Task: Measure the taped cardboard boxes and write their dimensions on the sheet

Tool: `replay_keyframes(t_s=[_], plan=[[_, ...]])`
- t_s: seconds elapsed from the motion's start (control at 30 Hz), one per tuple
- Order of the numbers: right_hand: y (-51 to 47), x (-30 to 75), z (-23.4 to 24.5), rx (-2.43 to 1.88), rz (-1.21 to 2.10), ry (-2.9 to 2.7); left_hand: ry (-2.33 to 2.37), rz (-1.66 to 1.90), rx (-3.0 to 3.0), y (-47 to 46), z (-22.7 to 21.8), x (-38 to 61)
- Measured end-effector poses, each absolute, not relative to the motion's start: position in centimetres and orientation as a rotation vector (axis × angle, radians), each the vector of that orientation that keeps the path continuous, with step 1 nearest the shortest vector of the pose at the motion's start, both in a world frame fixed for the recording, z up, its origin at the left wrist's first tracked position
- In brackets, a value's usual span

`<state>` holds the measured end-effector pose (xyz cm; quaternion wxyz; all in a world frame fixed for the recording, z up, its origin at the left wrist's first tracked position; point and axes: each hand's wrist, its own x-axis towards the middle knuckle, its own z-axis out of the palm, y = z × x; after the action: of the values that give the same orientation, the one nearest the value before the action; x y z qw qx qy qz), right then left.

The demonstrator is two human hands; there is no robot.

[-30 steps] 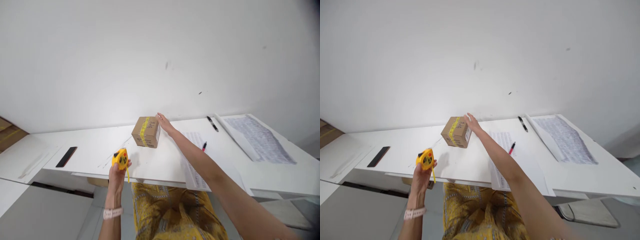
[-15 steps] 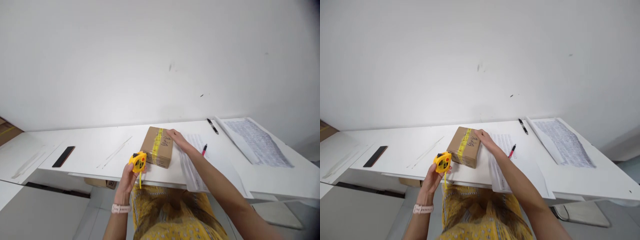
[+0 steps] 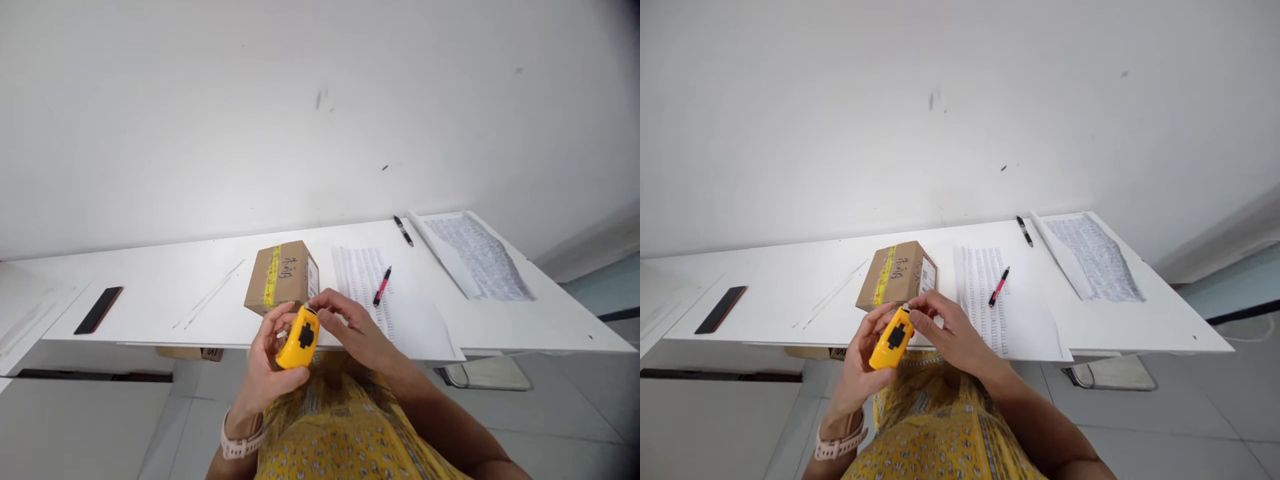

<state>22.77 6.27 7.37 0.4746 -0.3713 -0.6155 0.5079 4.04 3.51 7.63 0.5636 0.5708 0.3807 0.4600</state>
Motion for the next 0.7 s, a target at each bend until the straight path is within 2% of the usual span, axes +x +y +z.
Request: replay_keyframes(t_s=[0.17, 0.37, 0.5, 0.7], plan=[[9.0, 23.0, 8.1, -0.907, 1.432, -1.388, 0.986, 1.019, 1.354, 2.3, 7.6, 3.7], [20.1, 23.9, 10.0, -1.036, 1.044, -1.438, 0.695, 0.689, 0.941, 0.8, 6.7, 0.4], [25.9, 22.6, 8.2, -1.207, 1.049, -1.509, 0.672, 0.785, 0.801, 0.0, 6.1, -0.4], [26.3, 21.3, 5.4, -1.409, 0.973, -1.700, 0.684, 0.877, 0.731, -0.2, 4.7, -0.5]])
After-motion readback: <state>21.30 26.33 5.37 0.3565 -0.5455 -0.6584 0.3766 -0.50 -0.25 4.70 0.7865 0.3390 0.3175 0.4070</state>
